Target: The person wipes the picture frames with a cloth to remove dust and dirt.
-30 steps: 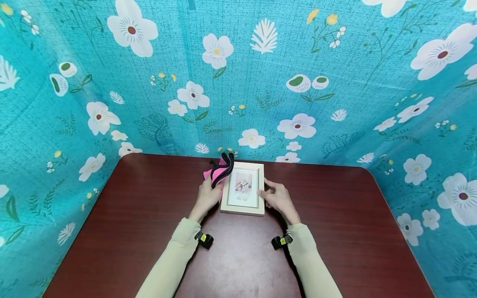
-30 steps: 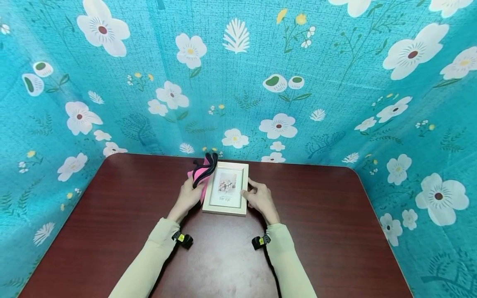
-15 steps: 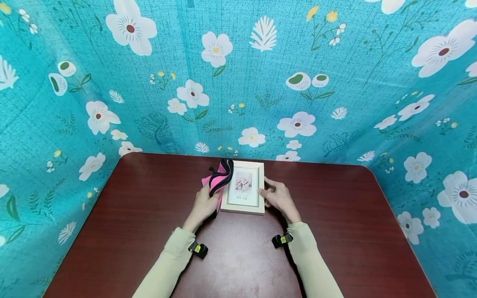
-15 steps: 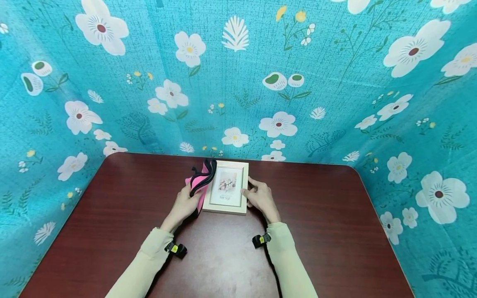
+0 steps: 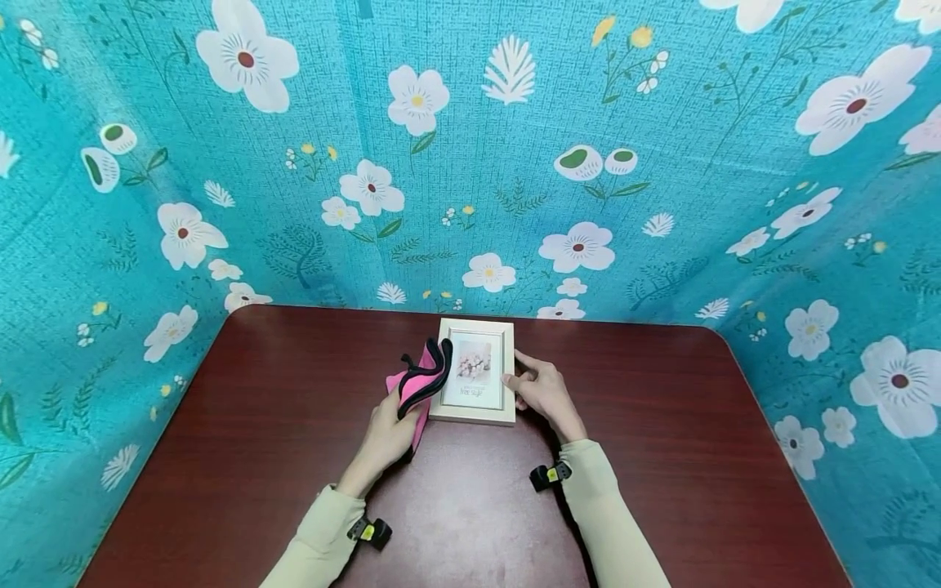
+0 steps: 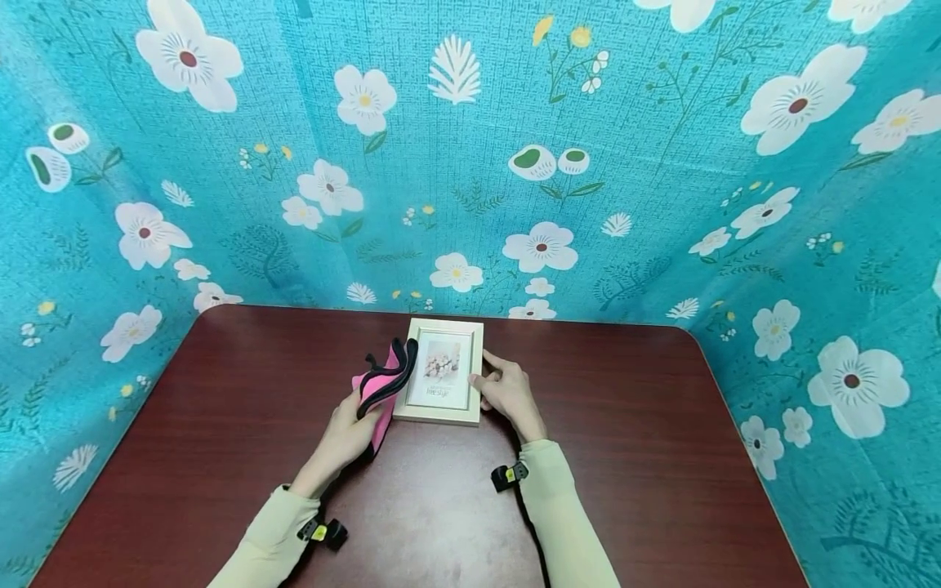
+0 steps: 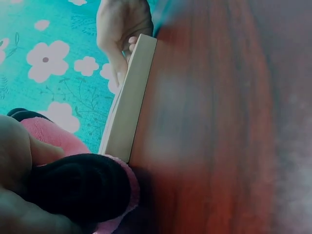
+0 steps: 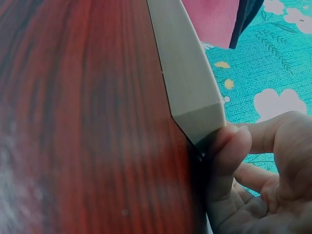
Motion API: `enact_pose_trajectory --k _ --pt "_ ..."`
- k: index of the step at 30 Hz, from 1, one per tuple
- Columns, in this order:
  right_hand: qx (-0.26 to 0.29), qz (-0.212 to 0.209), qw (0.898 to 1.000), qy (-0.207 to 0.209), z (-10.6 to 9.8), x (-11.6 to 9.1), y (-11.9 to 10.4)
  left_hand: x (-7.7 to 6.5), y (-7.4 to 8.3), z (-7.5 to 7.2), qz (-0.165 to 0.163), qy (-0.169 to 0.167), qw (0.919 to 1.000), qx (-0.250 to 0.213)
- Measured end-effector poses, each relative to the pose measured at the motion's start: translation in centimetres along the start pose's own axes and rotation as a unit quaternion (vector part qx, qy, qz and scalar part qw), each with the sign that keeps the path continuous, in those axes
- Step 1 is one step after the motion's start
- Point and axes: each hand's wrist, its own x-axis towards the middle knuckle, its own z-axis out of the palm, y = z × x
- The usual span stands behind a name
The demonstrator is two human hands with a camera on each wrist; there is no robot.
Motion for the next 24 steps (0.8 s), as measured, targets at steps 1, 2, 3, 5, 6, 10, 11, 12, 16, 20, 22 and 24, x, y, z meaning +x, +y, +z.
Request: enact_pose_trajectory --k 1,2,3,5,6,10,11,12,16,20,22,24 --pt "-0.001 -0.002 1.000 0.000 0.0 0.0 0.0 -0.2 0.1 -0.1 -0.001 0.000 1.0000 0.000" --pt "-0.002 -0.004 1.000 0.000 0.0 0.0 0.0 -0.5 0.3 -0.3 -0.003 -0.003 1.0000 -0.004" --pt "-0.003 -0.007 1.000 -0.001 0.0 0.0 -0.1 -0.7 0.6 -0.6 -0.005 -0.005 1.0000 -0.006" --pt "-0.002 -0.008 1.000 0.000 0.0 -0.1 -0.1 -1.3 1.7 -1.2 -0.007 -0.011 0.9999 -0.003" --pt "-0.002 -0.008 1.000 0.001 0.0 -0.1 -0.1 -1.5 2.3 -1.7 -0.004 -0.014 0.9999 0.001" --pt "0.000 -0.003 1.000 0.000 0.0 -0.1 -0.1 -2.3 5.5 -4.3 -0.008 -0.062 0.9974 -0.037" --pt "-0.001 -0.002 1.000 -0.002 0.0 -0.1 -0.1 -2.4 6.1 -4.9 -0.014 -0.079 0.9956 -0.049" --pt "0.000 0.000 1.000 -0.003 0.0 -0.1 -0.1 -2.3 6.7 -5.6 -0.024 -0.095 0.9931 -0.065" --pt "0.005 0.000 1.000 -0.010 0.0 -0.1 -0.3 -1.5 7.7 -7.4 -0.072 -0.104 0.9862 -0.107" --pt "0.016 0.004 1.000 -0.011 0.0 -0.1 -0.3 0.1 8.1 -7.8 -0.069 -0.011 0.9898 -0.124" --pt "0.020 0.006 1.000 -0.010 0.0 -0.1 -0.2 1.2 7.8 -7.3 -0.049 0.048 0.9904 -0.120" --pt "0.020 0.007 1.000 -0.011 0.0 -0.1 0.0 2.4 7.2 -6.5 -0.027 0.105 0.9886 -0.105"
